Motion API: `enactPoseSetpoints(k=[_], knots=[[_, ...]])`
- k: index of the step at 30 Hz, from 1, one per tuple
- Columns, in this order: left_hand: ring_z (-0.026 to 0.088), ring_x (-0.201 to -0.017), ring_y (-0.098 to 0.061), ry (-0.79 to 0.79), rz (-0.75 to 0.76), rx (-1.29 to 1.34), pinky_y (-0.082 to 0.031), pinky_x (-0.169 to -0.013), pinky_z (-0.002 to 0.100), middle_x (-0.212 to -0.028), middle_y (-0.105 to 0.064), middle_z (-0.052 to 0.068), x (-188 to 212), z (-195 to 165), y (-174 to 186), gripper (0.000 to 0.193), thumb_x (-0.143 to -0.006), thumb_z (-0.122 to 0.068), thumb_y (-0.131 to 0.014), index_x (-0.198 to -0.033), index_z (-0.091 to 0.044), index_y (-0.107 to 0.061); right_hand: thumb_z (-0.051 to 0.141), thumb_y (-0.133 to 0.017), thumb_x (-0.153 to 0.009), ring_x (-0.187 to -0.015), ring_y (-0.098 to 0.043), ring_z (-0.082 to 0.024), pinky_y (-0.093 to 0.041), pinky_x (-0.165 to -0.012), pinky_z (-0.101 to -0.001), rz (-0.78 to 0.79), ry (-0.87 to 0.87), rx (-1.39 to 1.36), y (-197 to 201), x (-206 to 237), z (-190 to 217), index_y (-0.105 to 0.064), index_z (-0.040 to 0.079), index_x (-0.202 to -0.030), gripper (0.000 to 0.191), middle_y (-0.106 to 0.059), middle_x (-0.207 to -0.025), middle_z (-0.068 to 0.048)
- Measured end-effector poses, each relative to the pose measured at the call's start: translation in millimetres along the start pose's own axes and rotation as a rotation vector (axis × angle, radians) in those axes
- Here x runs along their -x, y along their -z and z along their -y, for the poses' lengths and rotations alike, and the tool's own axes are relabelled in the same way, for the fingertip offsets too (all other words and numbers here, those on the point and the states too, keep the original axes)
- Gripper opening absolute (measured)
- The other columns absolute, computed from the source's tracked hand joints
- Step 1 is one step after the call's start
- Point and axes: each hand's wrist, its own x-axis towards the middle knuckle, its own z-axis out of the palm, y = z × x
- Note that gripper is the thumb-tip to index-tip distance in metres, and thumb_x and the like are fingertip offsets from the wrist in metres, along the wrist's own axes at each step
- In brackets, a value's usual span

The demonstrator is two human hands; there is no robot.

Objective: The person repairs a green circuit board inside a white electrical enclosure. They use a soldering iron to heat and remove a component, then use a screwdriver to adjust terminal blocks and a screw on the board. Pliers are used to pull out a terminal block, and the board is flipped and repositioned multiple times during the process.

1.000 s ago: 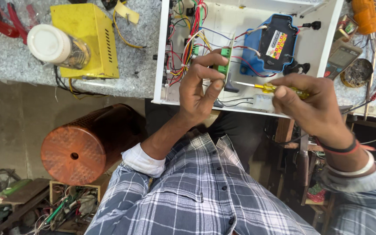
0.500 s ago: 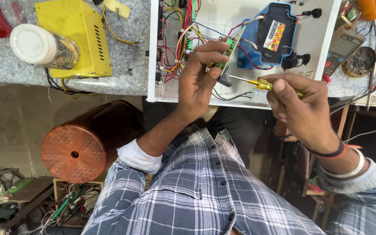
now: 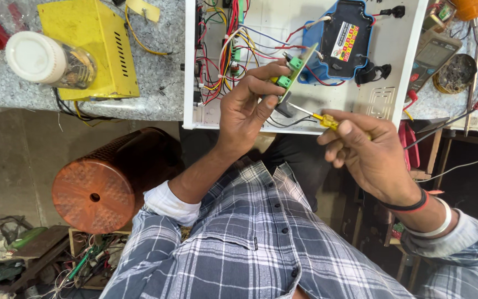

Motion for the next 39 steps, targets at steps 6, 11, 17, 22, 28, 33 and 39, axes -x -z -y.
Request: enactPoseSetpoints(k=[6,11,17,22,28,33,39], knots=[[0.019,-0.133,-0.056,-0.024,-0.015,-0.03,-0.044,-0.117,0.035,-0.135,-0.06,0.009,1.8,4.0,-4.7,0.008,-0.109,-0.008,-0.067,-0.116,-0.004,-0.064,0.028,-0.056,-0.108,-0.039,-0.032,-0.006,-0.027,-0.038,-0.0227,0.223,-0.267,-0.151,11.3,-7.9,13.6,-0.071,-0.013,-0.107,0.043,-0.04,-0.055,0.005],[0.016,-0.131,-0.055,-0.053,-0.002,-0.035,-0.042,-0.117,0.032,-0.134,-0.059,0.008,-2.6,8.1,-5.2,0.01,-0.111,-0.013,-0.065,-0.115,-0.006,-0.06,0.027,-0.056,-0.108,-0.044,-0.033,-0.006,-0.028,-0.04,-0.0238,0.23,-0.128,0.094,9.1,-10.5,20.5,-0.068,-0.01,-0.101,0.04,-0.042,-0.056,0.004],[0.015,-0.126,-0.055,-0.093,0.018,-0.1,-0.043,-0.114,0.031,-0.132,-0.059,0.008,-8.1,12.4,-1.4,0.011,-0.11,-0.014,-0.066,-0.114,-0.006,-0.059,0.021,-0.062,-0.1,-0.042,-0.047,-0.006,-0.036,-0.038,-0.0259,0.079,0.166,0.733,1.2,-3.6,27.3,-0.073,0.0,-0.101,0.024,-0.05,-0.054,0.005],[0.015,-0.125,-0.055,-0.117,0.014,-0.145,-0.042,-0.114,0.03,-0.13,-0.058,0.008,-6.0,13.2,0.4,0.011,-0.11,-0.014,-0.066,-0.114,-0.006,-0.06,0.01,-0.075,-0.1,-0.059,-0.058,-0.013,-0.043,-0.053,-0.0285,0.097,1.006,1.321,5.9,-15.7,31.4,-0.072,0.001,-0.111,0.015,-0.058,-0.071,-0.005],[0.015,-0.12,-0.057,-0.126,-0.052,-0.241,-0.045,-0.11,0.03,-0.129,-0.059,0.008,-0.1,10.1,-6.7,0.012,-0.11,-0.016,-0.066,-0.114,-0.006,-0.059,0.02,-0.08,-0.091,-0.056,-0.051,-0.014,-0.04,-0.05,-0.0322,0.091,1.029,1.417,7.4,-26.4,33.3,-0.073,0.0,-0.115,0.032,-0.055,-0.067,-0.003],[0.016,-0.124,-0.058,-0.106,-0.02,-0.26,-0.048,-0.109,0.03,-0.132,-0.061,0.008,1.3,2.5,-7.5,0.011,-0.11,-0.013,-0.066,-0.114,-0.005,-0.06,0.037,-0.053,-0.111,-0.057,-0.041,-0.005,-0.034,-0.05,-0.0277,0.31,-0.008,0.605,17.2,-27.0,47.6,-0.069,-0.005,-0.094,0.049,-0.047,-0.066,0.005],[0.017,-0.126,-0.06,-0.052,0.017,-0.216,-0.052,-0.099,0.029,-0.137,-0.06,0.008,1.0,-2.6,-5.7,0.009,-0.108,-0.01,-0.066,-0.113,-0.005,-0.06,0.04,-0.044,-0.105,-0.042,-0.026,-0.008,-0.034,-0.04,-0.0304,0.466,-0.416,0.371,19.9,-38.3,52.9,-0.071,-0.01,-0.092,0.058,-0.03,-0.052,0.006]])
